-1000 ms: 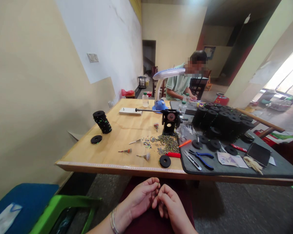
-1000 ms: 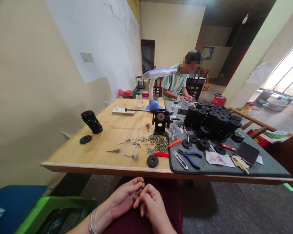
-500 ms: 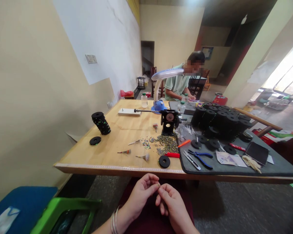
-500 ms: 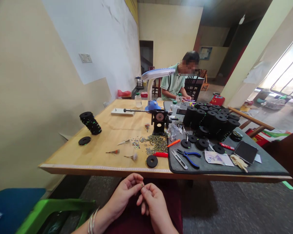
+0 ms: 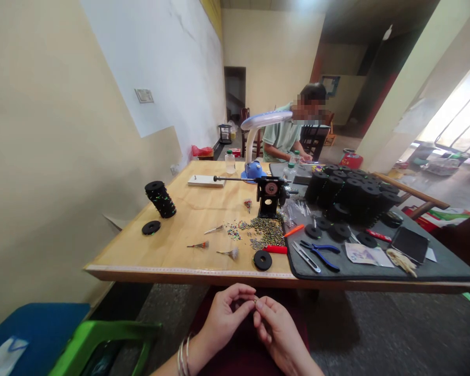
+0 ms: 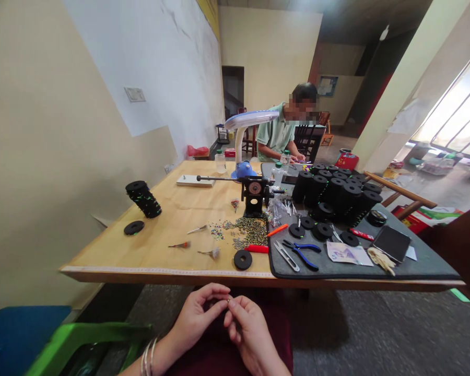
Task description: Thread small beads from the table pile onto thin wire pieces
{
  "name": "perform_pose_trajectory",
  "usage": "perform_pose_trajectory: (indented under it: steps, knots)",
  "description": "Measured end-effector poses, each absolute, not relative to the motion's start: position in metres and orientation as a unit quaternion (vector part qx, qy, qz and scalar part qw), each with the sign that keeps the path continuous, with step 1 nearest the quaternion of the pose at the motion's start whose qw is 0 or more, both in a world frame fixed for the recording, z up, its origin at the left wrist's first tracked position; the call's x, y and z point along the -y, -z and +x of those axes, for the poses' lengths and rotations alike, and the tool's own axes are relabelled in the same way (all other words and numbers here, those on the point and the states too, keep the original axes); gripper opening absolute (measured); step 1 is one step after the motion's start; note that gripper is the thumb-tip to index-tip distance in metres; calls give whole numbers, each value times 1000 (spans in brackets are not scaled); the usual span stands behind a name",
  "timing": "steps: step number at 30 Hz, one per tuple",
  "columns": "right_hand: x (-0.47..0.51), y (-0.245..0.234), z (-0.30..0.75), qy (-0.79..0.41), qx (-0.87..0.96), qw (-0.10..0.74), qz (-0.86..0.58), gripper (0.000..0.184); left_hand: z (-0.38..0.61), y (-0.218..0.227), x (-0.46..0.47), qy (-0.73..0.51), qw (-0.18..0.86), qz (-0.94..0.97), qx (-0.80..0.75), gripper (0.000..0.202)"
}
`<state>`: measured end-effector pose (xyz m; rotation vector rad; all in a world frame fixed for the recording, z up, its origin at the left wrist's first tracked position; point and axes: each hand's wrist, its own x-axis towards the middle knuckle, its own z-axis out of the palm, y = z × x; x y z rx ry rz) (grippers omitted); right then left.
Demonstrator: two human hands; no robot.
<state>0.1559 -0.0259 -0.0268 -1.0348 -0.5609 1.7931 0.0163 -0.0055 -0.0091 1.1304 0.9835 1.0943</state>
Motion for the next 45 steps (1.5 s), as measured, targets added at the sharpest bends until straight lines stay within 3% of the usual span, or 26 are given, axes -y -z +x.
perform_pose_trajectory:
  steps: [17, 25, 37, 45]
  knots:
    - [27, 20, 156, -694, 364, 432, -446, 40, 14, 2, 2, -469, 582, 528, -403, 17]
    - [29, 22, 160, -630, 463, 419, -461, 43, 17, -4, 3, -425, 728, 392, -368, 32]
    - [32, 12, 167, -534, 561, 452, -443, 26, 11, -49, 8, -464, 825, 199, -255, 28]
    - [26, 16, 166, -532, 565, 470, -421, 24, 5, -73, 7, -477, 846, 138, -194, 19]
